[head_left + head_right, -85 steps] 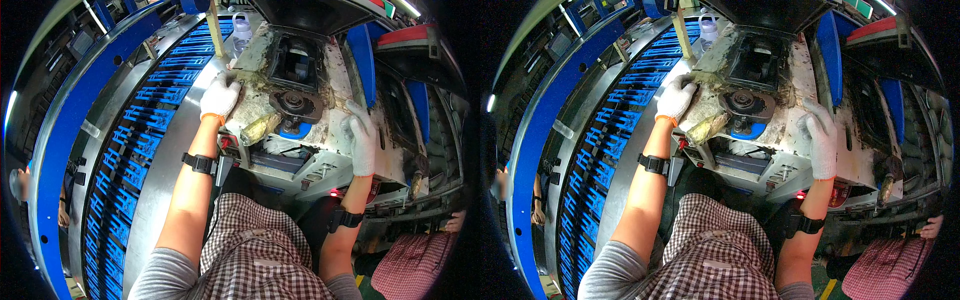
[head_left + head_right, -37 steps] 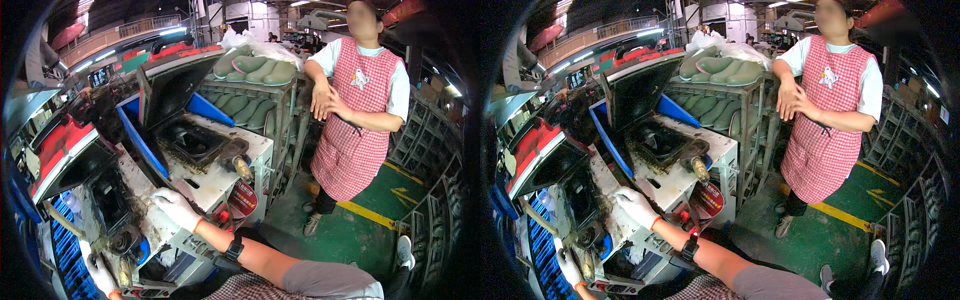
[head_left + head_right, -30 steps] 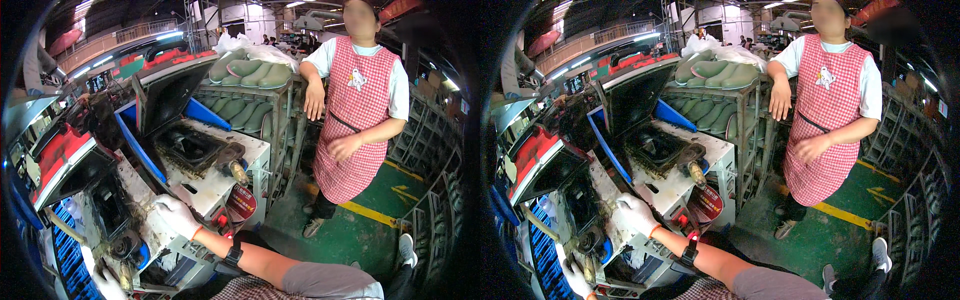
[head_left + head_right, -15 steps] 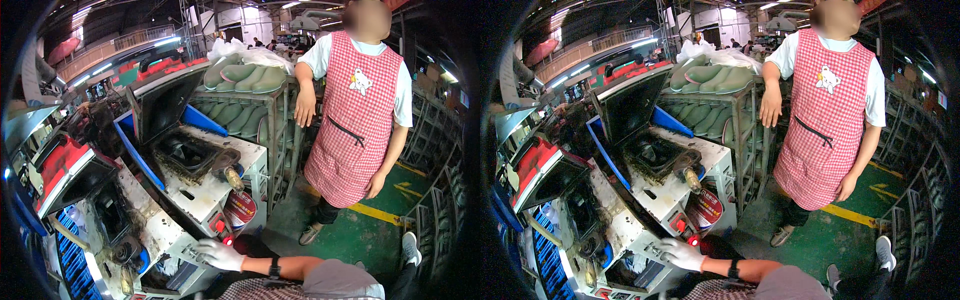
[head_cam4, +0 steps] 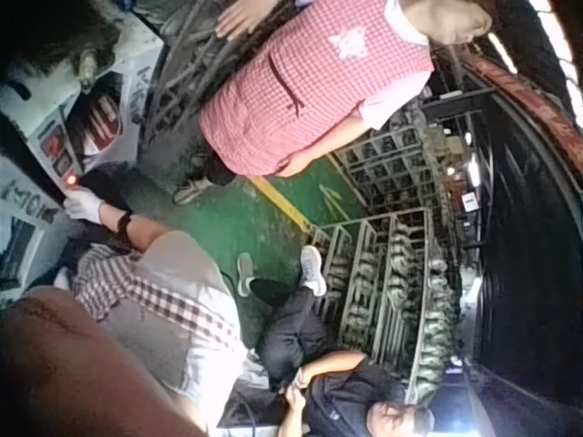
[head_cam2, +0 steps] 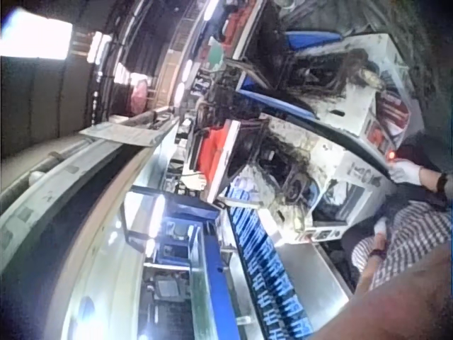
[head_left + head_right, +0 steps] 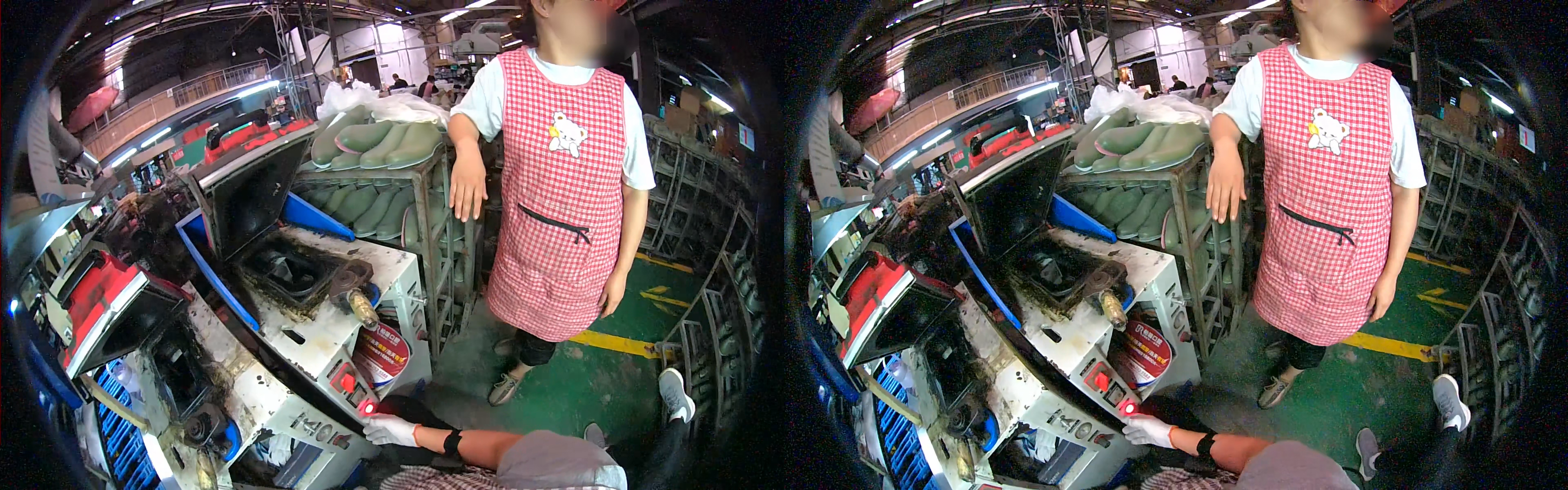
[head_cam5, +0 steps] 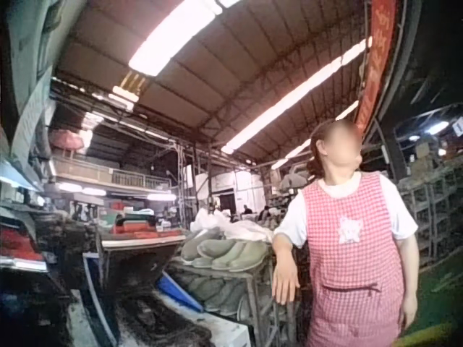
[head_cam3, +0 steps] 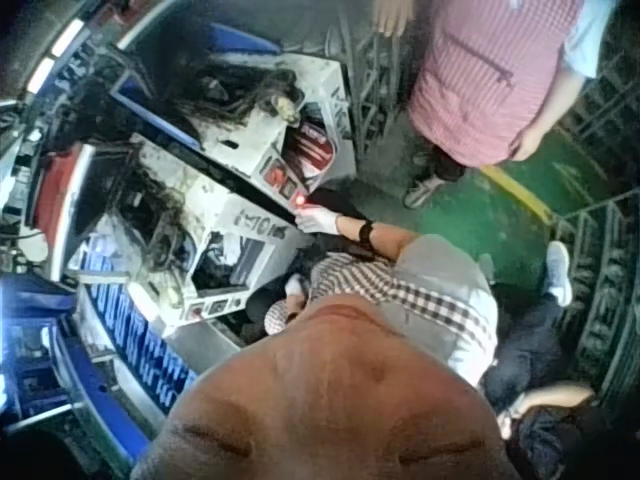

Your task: Operating a heat press machine to bond shoe soles to uppers on an assembly line.

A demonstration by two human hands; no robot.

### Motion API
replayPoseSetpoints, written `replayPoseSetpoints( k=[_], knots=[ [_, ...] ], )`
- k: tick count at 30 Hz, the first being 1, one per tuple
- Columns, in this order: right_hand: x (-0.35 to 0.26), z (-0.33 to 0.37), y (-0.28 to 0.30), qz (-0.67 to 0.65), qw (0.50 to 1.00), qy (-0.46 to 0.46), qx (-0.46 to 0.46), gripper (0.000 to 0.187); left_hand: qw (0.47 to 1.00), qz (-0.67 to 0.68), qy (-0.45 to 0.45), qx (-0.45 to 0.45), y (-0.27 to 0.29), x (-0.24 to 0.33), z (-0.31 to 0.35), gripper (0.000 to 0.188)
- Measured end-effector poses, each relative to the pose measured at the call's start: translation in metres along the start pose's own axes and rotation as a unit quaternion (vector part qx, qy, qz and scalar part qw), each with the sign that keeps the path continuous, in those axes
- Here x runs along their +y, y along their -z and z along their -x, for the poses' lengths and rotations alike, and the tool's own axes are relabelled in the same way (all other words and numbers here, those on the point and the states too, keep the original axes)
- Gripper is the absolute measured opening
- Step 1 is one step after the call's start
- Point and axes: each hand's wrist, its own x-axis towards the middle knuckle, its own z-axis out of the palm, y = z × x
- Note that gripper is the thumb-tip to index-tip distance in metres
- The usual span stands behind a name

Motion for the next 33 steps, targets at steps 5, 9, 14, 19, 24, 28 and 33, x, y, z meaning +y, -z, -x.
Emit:
replayPoseSetpoints(
  k=[5, 9, 14, 19, 24, 28, 33],
  knots=[
    [0.000, 0.004, 0.004, 0.010, 1.000, -0.013, 0.009, 0.049, 0.954, 0.286, -0.003, 0.086, -0.018, 0.018, 0.010, 0.034],
    [0.002, 0.002, 0.003, 0.008, 1.000, -0.011, -0.001, 0.049, 0.967, 0.244, 0.051, 0.048, -0.007, 0.010, 0.010, 0.033],
    [0.005, -0.003, 0.008, 0.008, 1.000, -0.022, -0.001, 0.048, 0.957, 0.276, 0.052, 0.071, -0.009, 0.015, 0.010, 0.032],
    [0.003, 0.000, 0.003, 0.030, 0.999, -0.039, 0.003, 0.053, 0.951, 0.296, 0.046, 0.083, -0.011, 0.015, 0.013, 0.032],
    [0.006, -0.004, 0.004, 0.047, 0.998, -0.036, 0.006, 0.049, 0.947, 0.307, 0.037, 0.090, -0.016, 0.014, 0.019, 0.032],
    [0.009, -0.007, 0.005, 0.055, 0.998, -0.042, 0.001, 0.050, 0.926, 0.363, 0.043, 0.100, -0.014, 0.019, 0.023, 0.027],
    [0.007, -0.003, 0.004, 0.059, 0.997, -0.042, 0.005, 0.052, 0.862, 0.482, 0.119, 0.102, -0.012, 0.041, 0.032, 0.027]
  ],
)
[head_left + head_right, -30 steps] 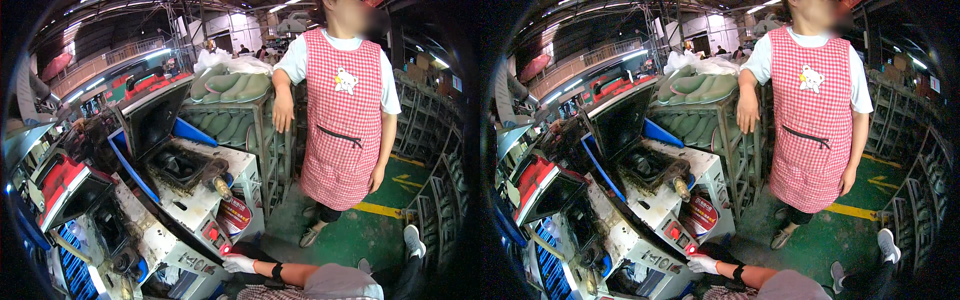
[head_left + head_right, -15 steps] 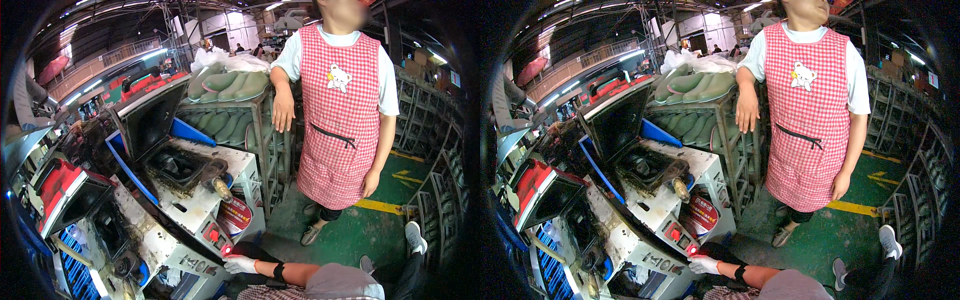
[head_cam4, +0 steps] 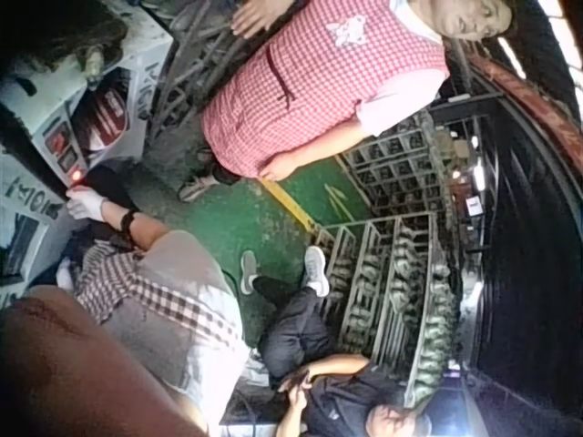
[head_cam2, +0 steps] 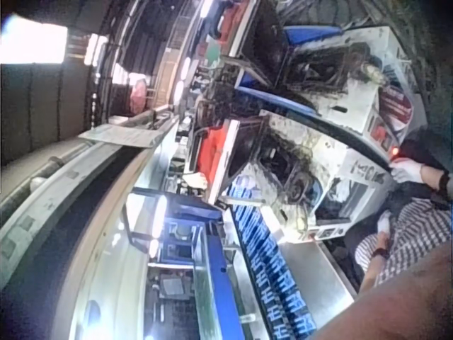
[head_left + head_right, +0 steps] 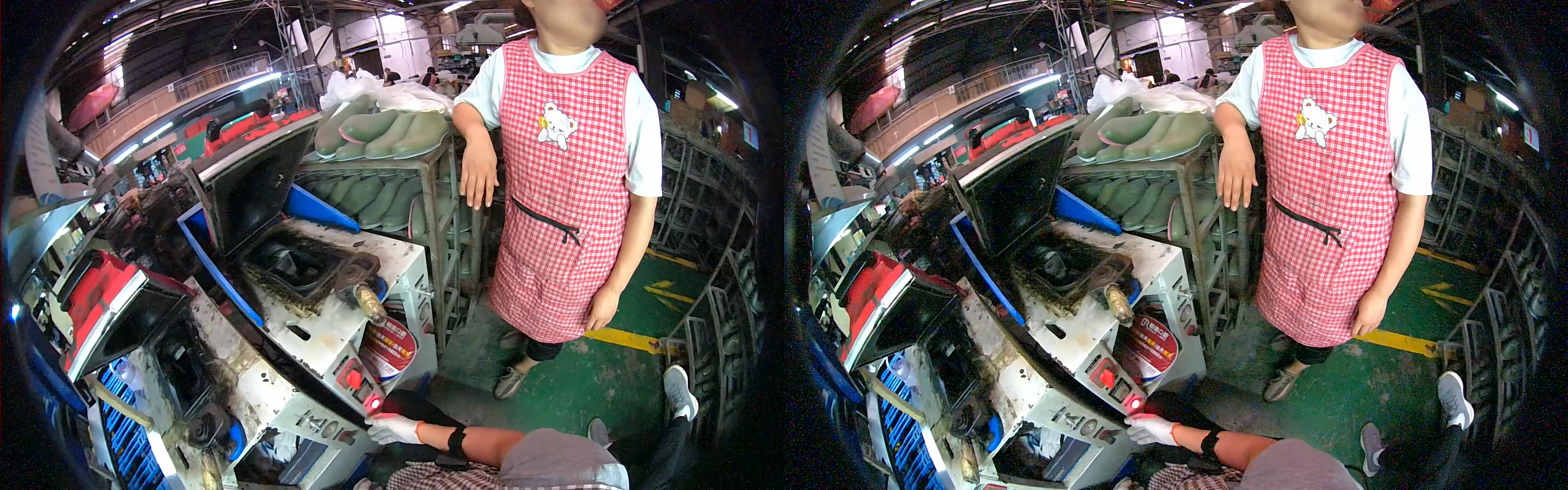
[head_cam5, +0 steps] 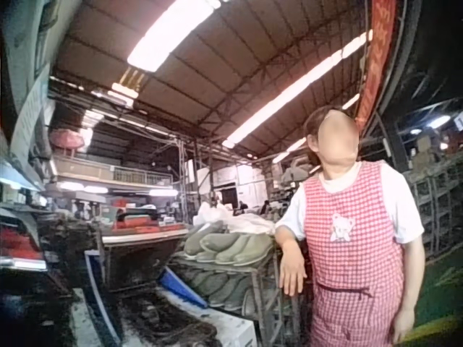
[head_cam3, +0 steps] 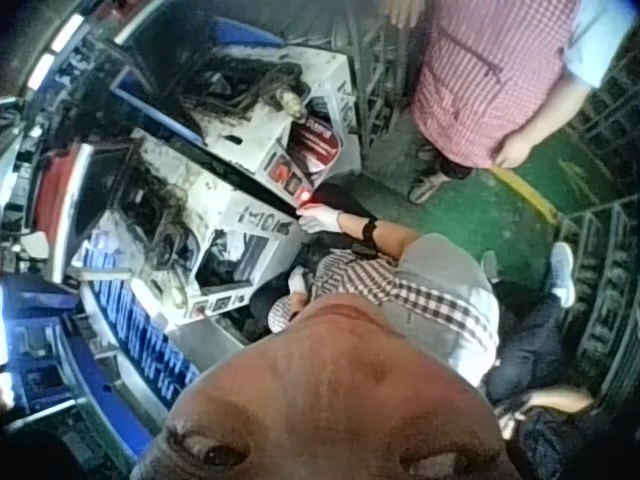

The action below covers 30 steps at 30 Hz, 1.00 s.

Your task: Operating a heat press machine to bond shoe soles to uppers on an assembly line.

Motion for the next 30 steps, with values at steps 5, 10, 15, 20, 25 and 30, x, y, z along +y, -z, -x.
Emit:
replayPoseSetpoints(
  k=[5, 10, 15, 20, 25, 30],
  knots=[
    [0.002, -0.001, 0.000, 0.008, 1.000, 0.001, -0.004, 0.052, 1.000, 0.007, 0.016, 0.010, -0.004, 0.006, 0.009, 0.029],
    [0.003, -0.003, -0.001, 0.020, 1.000, -0.001, 0.002, 0.049, 0.999, 0.025, -0.014, 0.019, -0.009, 0.006, 0.013, 0.030],
    [0.004, -0.001, -0.003, 0.047, 0.999, -0.001, 0.010, 0.045, 0.999, 0.031, 0.013, 0.008, -0.003, 0.005, 0.010, 0.029],
    [0.004, -0.001, -0.009, 0.064, 0.998, -0.007, 0.004, 0.044, 0.964, -0.151, -0.215, -0.038, 0.008, -0.007, 0.000, 0.026],
    [0.005, -0.001, -0.007, 0.077, 0.997, -0.005, 0.008, 0.044, 0.999, -0.014, -0.042, 0.011, -0.001, 0.001, 0.007, 0.024],
    [0.006, -0.003, -0.008, 0.099, 0.995, -0.006, 0.009, 0.044, 1.000, -0.001, 0.000, 0.011, -0.005, 0.010, 0.015, 0.025]
  ],
)
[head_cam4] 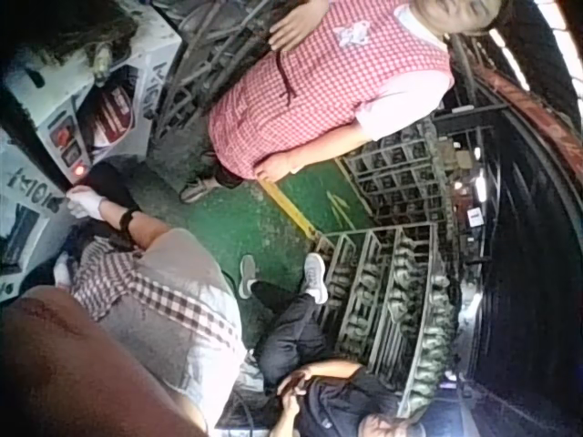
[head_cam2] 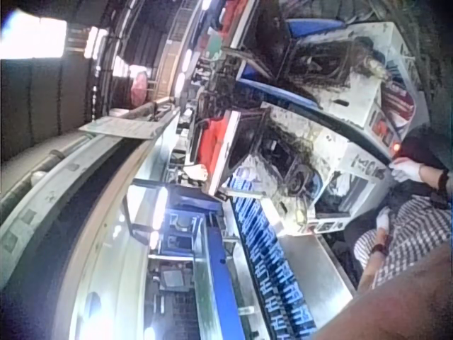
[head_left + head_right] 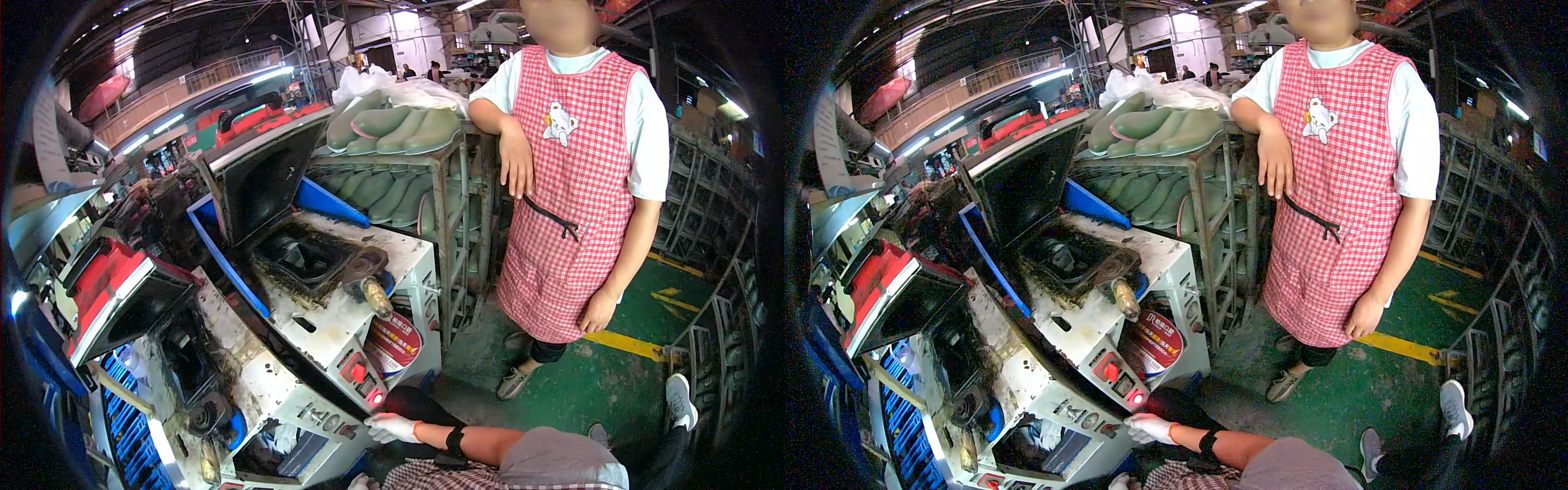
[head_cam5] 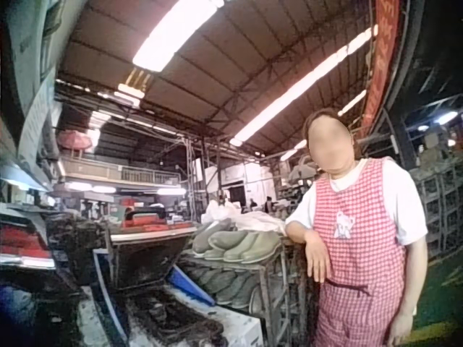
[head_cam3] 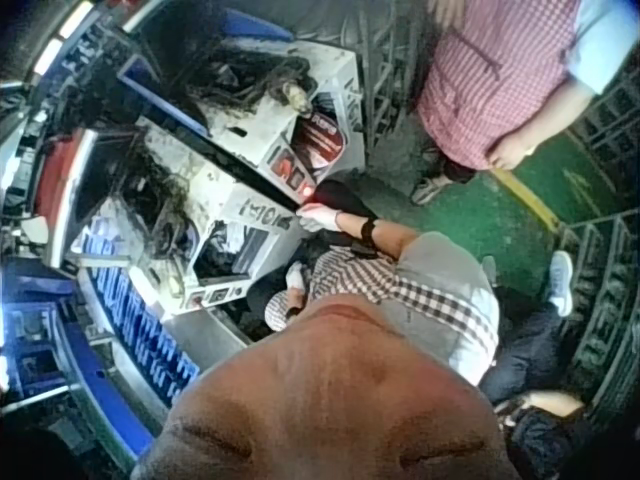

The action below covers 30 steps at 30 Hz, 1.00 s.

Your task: Operating a heat press machine to bond shoe soles to uppers on an assembly line.

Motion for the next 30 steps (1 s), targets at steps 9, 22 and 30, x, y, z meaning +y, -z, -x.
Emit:
replayPoseSetpoints(
  k=[9, 22, 30],
  knots=[
    [0.009, -0.002, -0.007, 0.099, 0.995, 0.027, -0.008, 0.036, 1.000, -0.015, 0.002, -0.004, 0.000, 0.003, -0.001, 0.027],
    [0.021, -0.002, -0.015, 0.405, 0.902, 0.148, -0.037, 0.038, 0.999, -0.040, -0.004, -0.016, 0.005, 0.001, -0.001, 0.029],
    [0.008, 0.014, -0.022, 0.448, 0.883, 0.134, -0.039, 0.040, 0.998, -0.060, -0.035, 0.009, 0.001, 0.000, -0.002, 0.033]
  ],
)
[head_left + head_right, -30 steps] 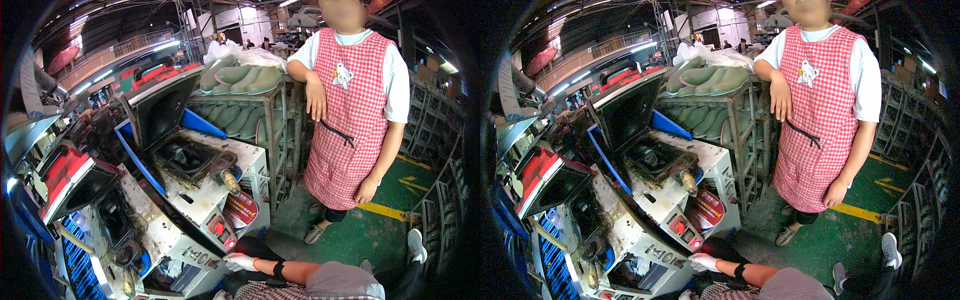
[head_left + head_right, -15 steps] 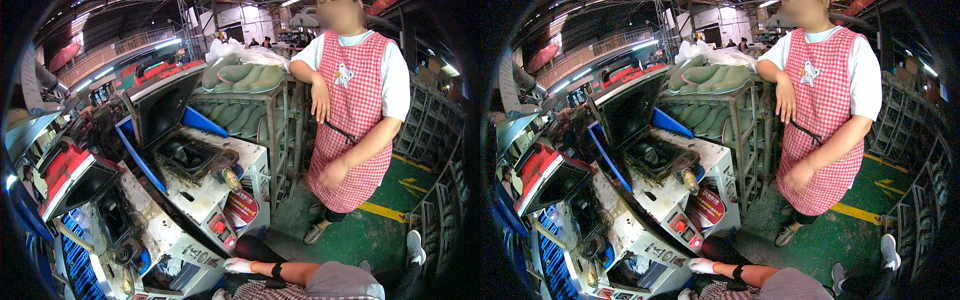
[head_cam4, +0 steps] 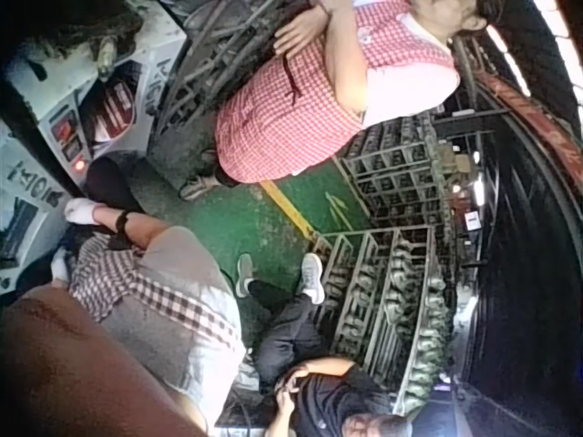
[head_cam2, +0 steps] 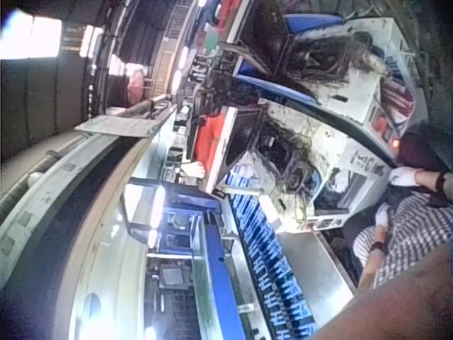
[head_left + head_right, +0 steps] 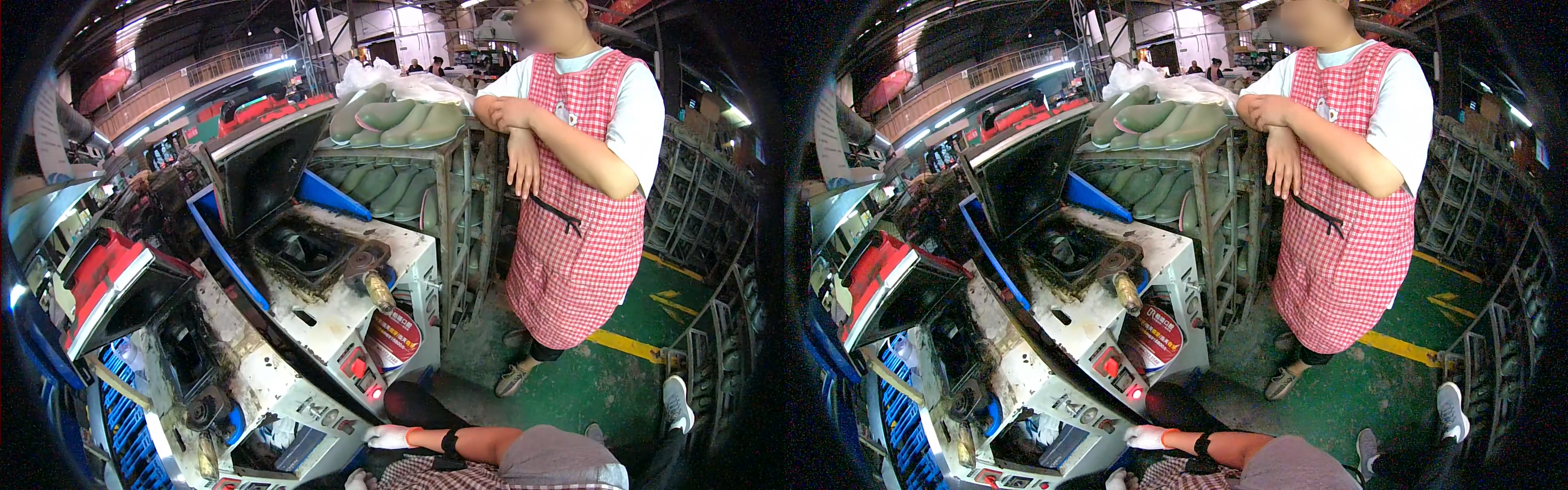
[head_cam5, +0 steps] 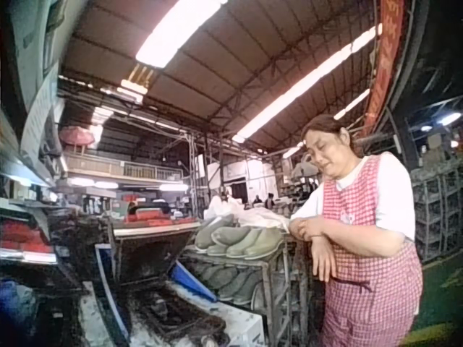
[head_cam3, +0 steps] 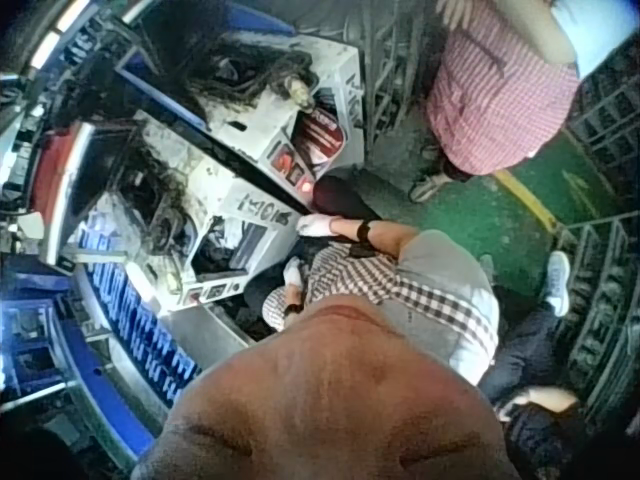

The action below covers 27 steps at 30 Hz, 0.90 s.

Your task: Operating a heat press machine to bond shoe soles to uppers on an assembly line.

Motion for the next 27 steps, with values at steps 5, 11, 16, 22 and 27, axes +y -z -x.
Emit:
replayPoseSetpoints(
  k=[5, 11, 16, 22, 27],
  knots=[
    [0.000, 0.001, 0.000, 0.020, 1.000, 0.004, 0.000, 0.040, 0.998, 0.045, 0.034, -0.002, -0.001, -0.001, 0.001, 0.032],
    [0.007, -0.004, -0.005, 0.015, 1.000, 0.004, -0.007, 0.039, 0.998, 0.066, 0.014, -0.004, 0.000, -0.006, -0.004, 0.028],
    [0.013, -0.007, -0.009, 0.026, 1.000, 0.008, -0.007, 0.039, 0.998, 0.064, 0.001, -0.006, -0.003, -0.001, 0.002, 0.026],
    [0.006, -0.003, -0.009, 0.038, 0.999, 0.008, -0.017, 0.038, 0.997, 0.077, 0.021, -0.007, -0.002, 0.002, 0.007, 0.026],
    [0.017, -0.006, -0.011, 0.042, 0.999, 0.010, -0.016, 0.038, 0.998, 0.053, 0.013, -0.014, -0.005, 0.004, 0.008, 0.029]
  ],
)
